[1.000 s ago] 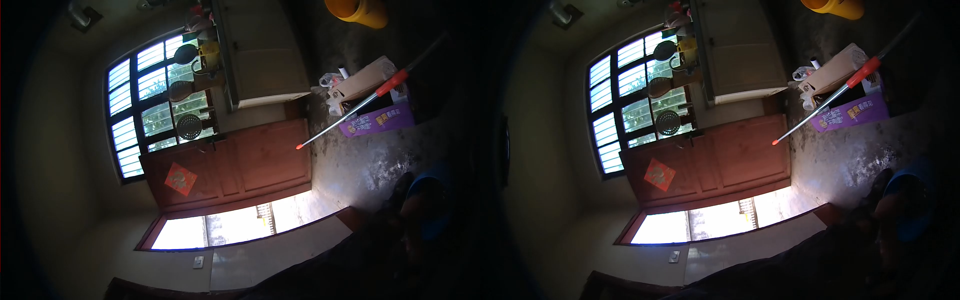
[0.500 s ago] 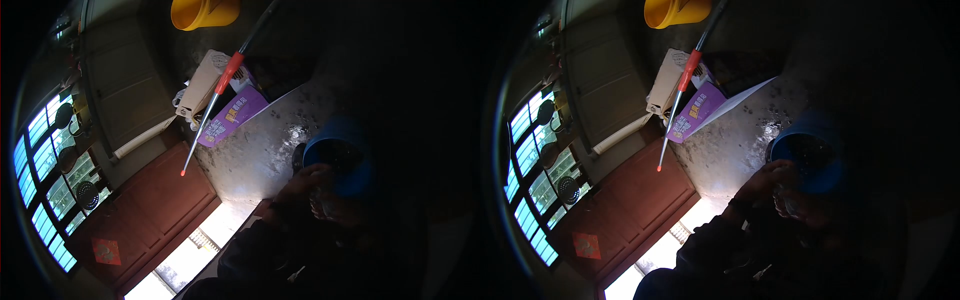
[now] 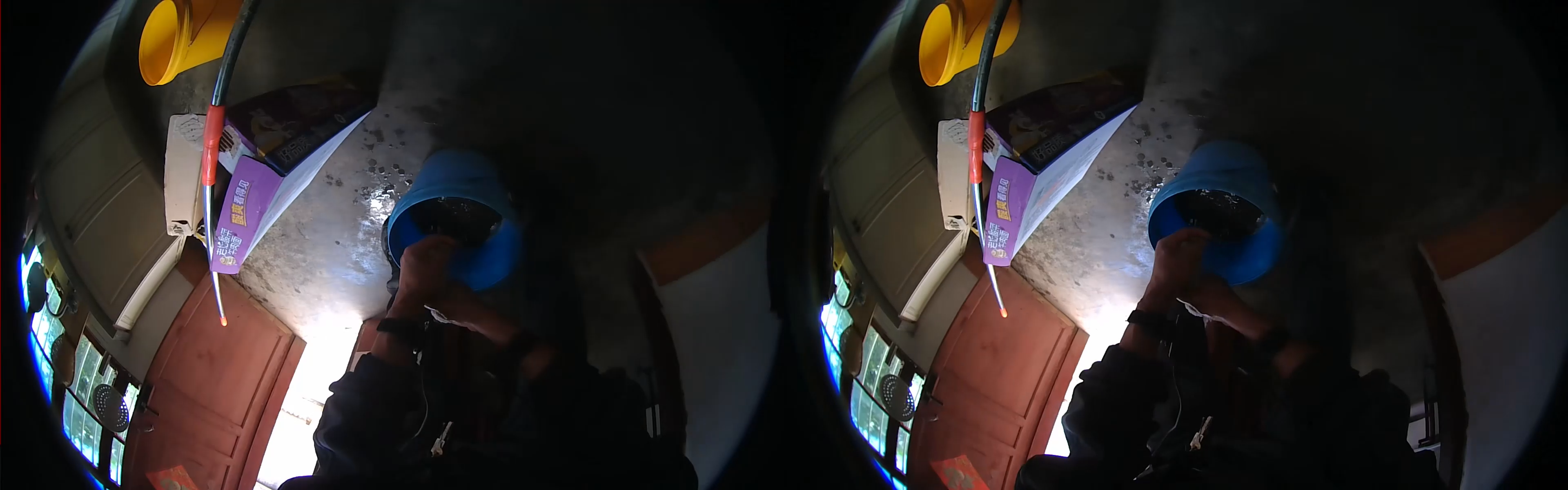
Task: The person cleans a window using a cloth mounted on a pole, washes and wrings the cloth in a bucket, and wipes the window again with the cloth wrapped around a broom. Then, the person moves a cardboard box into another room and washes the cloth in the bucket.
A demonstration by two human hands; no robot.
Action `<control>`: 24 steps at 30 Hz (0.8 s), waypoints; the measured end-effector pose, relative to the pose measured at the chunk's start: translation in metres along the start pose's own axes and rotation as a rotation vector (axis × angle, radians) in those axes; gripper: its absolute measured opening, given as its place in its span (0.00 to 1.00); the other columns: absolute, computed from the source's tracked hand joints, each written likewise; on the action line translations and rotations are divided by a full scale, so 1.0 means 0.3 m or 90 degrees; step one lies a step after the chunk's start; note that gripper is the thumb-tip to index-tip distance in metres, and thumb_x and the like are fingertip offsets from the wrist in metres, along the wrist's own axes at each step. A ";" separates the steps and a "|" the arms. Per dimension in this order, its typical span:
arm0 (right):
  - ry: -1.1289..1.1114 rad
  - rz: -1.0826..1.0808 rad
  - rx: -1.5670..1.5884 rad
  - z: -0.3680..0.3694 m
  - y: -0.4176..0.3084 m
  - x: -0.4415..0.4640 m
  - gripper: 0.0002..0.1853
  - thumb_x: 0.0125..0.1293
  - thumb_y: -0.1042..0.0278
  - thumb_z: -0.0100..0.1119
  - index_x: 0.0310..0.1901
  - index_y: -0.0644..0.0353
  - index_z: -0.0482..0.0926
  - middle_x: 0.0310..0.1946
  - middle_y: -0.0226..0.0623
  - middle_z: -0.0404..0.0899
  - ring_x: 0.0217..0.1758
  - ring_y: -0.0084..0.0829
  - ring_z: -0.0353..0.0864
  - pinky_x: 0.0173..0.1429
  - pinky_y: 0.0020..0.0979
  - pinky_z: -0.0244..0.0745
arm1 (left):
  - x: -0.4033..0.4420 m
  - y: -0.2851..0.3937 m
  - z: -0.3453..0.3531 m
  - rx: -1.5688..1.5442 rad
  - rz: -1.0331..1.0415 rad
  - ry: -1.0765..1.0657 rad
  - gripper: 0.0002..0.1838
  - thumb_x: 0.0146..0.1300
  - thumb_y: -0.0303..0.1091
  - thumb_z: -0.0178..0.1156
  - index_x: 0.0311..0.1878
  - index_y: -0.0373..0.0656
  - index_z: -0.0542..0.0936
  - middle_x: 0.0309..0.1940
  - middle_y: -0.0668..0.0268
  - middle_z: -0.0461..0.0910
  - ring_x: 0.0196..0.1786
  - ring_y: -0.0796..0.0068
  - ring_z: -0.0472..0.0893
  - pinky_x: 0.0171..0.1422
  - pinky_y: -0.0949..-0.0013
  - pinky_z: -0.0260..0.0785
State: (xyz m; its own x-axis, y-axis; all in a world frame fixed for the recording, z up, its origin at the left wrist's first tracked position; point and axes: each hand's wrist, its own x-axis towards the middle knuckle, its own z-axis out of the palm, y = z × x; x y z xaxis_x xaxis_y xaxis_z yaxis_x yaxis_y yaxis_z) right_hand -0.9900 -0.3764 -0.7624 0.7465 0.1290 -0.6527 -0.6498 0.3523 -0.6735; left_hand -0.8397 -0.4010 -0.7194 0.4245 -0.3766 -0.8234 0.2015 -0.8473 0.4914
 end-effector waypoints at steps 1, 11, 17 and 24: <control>-0.007 -0.061 -0.177 0.015 0.068 0.009 0.11 0.68 0.57 0.51 0.46 0.52 0.76 0.36 0.32 0.79 0.38 0.33 0.80 0.39 0.36 0.74 | 0.001 0.012 0.004 0.030 -0.032 0.012 0.07 0.63 0.31 0.59 0.40 0.42 0.84 0.29 0.63 0.83 0.34 0.80 0.80 0.40 0.73 0.72; 0.091 0.243 -0.449 -0.123 -0.245 0.008 0.14 0.53 0.51 0.61 0.33 0.52 0.83 0.31 0.38 0.84 0.37 0.44 0.84 0.39 0.44 0.77 | 0.076 -0.064 0.049 0.143 -0.029 0.081 0.09 0.59 0.35 0.58 0.38 0.48 0.86 0.34 0.59 0.85 0.40 0.63 0.85 0.44 0.66 0.76; 0.048 0.176 -0.470 -0.132 -0.183 0.031 0.13 0.47 0.55 0.67 0.30 0.53 0.83 0.29 0.41 0.83 0.38 0.46 0.84 0.41 0.43 0.78 | 0.083 -0.098 0.054 0.304 0.020 0.059 0.08 0.60 0.34 0.54 0.36 0.49 0.83 0.37 0.61 0.83 0.39 0.56 0.83 0.43 0.61 0.77; 0.150 0.028 -0.480 -0.076 -0.283 -0.069 0.15 0.56 0.51 0.60 0.33 0.55 0.82 0.29 0.45 0.82 0.34 0.51 0.82 0.37 0.47 0.76 | -0.013 -0.099 -0.012 0.281 0.053 0.044 0.10 0.64 0.39 0.50 0.40 0.48 0.79 0.33 0.53 0.82 0.36 0.47 0.82 0.42 0.51 0.76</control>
State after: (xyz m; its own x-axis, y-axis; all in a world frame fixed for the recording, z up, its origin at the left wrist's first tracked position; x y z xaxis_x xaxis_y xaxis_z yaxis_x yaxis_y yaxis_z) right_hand -0.9535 -0.4302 -0.6997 0.7223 -0.1008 -0.6842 -0.6628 -0.3832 -0.6433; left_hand -0.8443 -0.3730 -0.7297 0.4842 -0.4369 -0.7581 -0.2249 -0.8994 0.3748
